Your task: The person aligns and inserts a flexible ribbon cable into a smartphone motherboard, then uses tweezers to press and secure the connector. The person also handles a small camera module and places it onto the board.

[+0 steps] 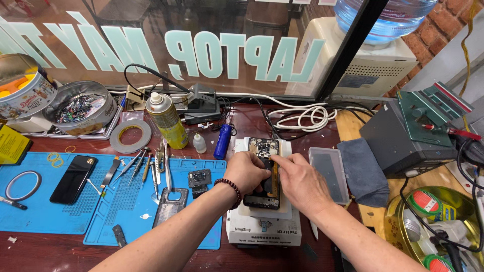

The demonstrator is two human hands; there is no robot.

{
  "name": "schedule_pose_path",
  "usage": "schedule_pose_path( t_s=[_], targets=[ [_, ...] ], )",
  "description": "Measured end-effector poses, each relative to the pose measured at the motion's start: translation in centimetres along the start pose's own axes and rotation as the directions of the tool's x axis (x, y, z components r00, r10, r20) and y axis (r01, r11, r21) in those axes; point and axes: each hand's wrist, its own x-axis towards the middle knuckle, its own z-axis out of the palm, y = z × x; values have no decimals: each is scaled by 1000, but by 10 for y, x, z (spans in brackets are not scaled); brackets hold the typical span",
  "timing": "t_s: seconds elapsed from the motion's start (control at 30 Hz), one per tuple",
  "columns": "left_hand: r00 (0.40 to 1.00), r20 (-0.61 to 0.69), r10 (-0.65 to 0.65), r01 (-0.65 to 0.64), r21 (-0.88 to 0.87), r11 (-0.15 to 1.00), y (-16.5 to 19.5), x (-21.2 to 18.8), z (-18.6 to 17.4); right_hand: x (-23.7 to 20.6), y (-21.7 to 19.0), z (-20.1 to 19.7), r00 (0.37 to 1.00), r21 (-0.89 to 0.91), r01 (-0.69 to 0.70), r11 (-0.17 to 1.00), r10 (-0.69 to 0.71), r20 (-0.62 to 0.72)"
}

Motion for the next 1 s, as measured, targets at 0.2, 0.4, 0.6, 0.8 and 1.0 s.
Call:
schedule_pose_path(
  t_s=[0.2,0.4,0.6,0.8,1.0],
  targets=[
    [1000,23,12,-13,23,1000,2,-1,1,-1,-6,-6,999,-78,-26,997,29,30],
    [999,38,-2,3,-32,999,6,-7,-1,-1,-9,-8,997,-80,-50,996,54,51],
    [999,34,-3,5,-57,998,9,-12,-1,-2,-9,-7,996,-63,-60,996,63,59],
    [999,43,-15,17,-37,999,10,-10,-1,-1,-7,-4,996,-52,-67,996,70,59],
    [999,43,8,-6,-49,999,6,-9,1,-3,-3,-1,997,-7,-70,998,70,28]
  ],
)
